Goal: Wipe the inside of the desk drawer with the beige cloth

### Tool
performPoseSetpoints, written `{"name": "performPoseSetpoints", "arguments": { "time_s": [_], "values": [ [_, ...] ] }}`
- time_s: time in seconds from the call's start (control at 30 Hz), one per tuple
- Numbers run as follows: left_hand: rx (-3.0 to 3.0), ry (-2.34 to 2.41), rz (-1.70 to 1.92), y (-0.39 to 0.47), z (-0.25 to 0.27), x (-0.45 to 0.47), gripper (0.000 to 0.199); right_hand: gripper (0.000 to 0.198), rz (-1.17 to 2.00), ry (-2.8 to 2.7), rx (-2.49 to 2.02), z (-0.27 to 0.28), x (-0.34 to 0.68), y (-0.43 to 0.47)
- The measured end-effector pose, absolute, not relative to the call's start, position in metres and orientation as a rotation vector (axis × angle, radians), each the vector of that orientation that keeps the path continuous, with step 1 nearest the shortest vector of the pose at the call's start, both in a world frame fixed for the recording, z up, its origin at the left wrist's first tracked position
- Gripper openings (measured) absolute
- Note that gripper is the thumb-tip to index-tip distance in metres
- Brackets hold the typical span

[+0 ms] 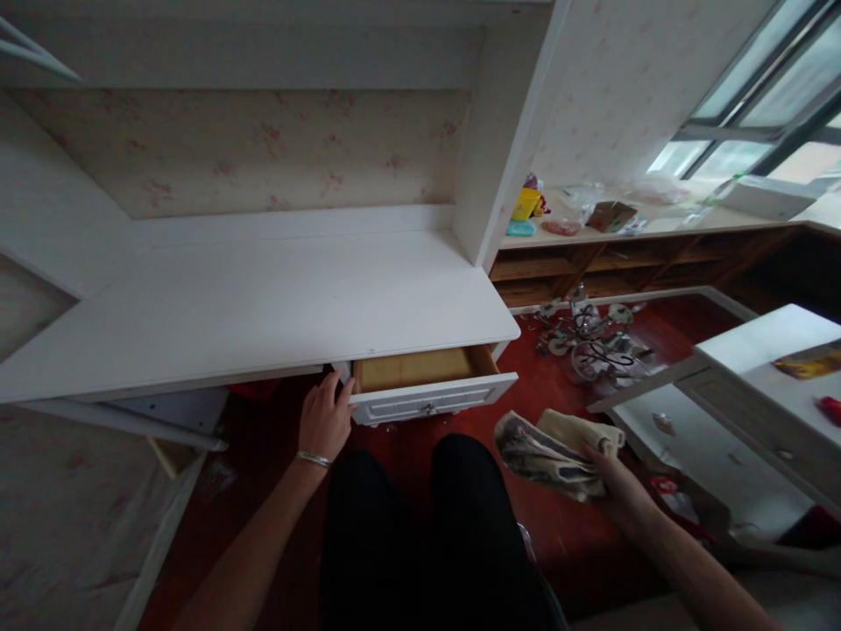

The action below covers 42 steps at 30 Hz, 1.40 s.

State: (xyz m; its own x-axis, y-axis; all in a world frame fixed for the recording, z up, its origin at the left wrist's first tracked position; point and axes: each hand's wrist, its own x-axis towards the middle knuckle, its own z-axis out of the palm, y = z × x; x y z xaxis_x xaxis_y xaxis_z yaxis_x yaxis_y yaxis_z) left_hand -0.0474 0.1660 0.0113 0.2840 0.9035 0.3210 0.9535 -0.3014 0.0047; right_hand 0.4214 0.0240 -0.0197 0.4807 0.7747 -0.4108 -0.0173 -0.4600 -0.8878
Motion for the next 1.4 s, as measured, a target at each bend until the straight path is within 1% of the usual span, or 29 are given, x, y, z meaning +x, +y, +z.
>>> {"name": "performPoseSetpoints", "arguments": {
  "time_s": [0.07, 0.13, 0.2, 0.27, 0.37, 0.47, 0.53, 0.57, 0.67, 0.7, 0.83, 0.9, 1.0, 1.1, 1.2, 1.3, 1.4],
  "values": [
    [-2.356, -1.746, -0.298, 0.186, 0.020, -0.043, 0.045, 0.041, 1.165, -0.728, -1.728, -0.032, 0.399, 0.039],
    [-2.351, -1.766, -0.221, 0.208, 0.025, -0.041, 0.048, 0.040, 1.140, -0.734, -1.657, -0.042, 0.378, 0.057],
    [-2.351, -1.779, -0.169, 0.229, 0.027, -0.038, 0.051, 0.045, 1.091, -0.673, -1.574, -0.049, 0.360, 0.077],
    [-2.352, -1.777, -0.147, 0.246, 0.027, -0.037, 0.051, 0.048, 1.139, -0.522, -1.491, -0.051, 0.345, 0.096],
    [-2.352, -1.774, -0.136, 0.264, 0.027, -0.037, 0.051, 0.036, 1.308, -0.305, -1.391, -0.052, 0.325, 0.122],
    [-2.387, -1.781, -0.101, 0.276, 0.028, -0.044, 0.054, 0.022, 1.425, -0.268, -1.262, -0.056, 0.304, 0.143],
    [-2.421, -1.780, -0.045, 0.284, 0.029, -0.053, 0.060, 0.018, 1.433, -0.252, -1.184, -0.064, 0.290, 0.157],
    [-2.438, -1.783, -0.007, 0.289, 0.030, -0.057, 0.063, 0.019, 1.417, -0.233, -1.160, -0.069, 0.284, 0.163],
    [-2.468, -1.829, 0.080, 0.300, 0.028, -0.068, 0.073, 0.033, 1.335, -0.152, -1.211, -0.085, 0.273, 0.180],
    [-2.473, -1.848, 0.095, 0.303, 0.028, -0.070, 0.075, 0.035, 1.313, -0.129, -1.270, -0.090, 0.272, 0.184],
    [-2.468, -1.866, 0.093, 0.305, 0.025, -0.070, 0.076, 0.024, 1.267, -0.109, -1.437, -0.100, 0.276, 0.188],
    [-2.455, -1.865, 0.084, 0.304, 0.024, -0.069, 0.074, 0.020, 1.257, -0.139, -1.436, -0.099, 0.277, 0.190],
    [-2.434, -1.873, 0.088, 0.303, 0.025, -0.068, 0.074, 0.021, 1.248, -0.193, -1.382, -0.093, 0.270, 0.201],
    [-2.434, -1.861, 0.073, 0.303, 0.026, -0.069, 0.073, 0.020, 1.312, -0.158, -1.276, -0.087, 0.260, 0.222],
    [-2.436, -1.860, 0.060, 0.304, 0.026, -0.069, 0.072, 0.015, 1.385, -0.116, -1.216, -0.081, 0.252, 0.242],
    [-2.440, -1.854, 0.050, 0.305, 0.025, -0.070, 0.073, 0.010, 1.372, -0.045, -1.171, -0.072, 0.248, 0.252],
    [-2.460, -1.846, 0.055, 0.305, 0.026, -0.071, 0.077, 0.019, 1.253, 0.011, -1.150, -0.052, 0.244, 0.253]
  ]
}}
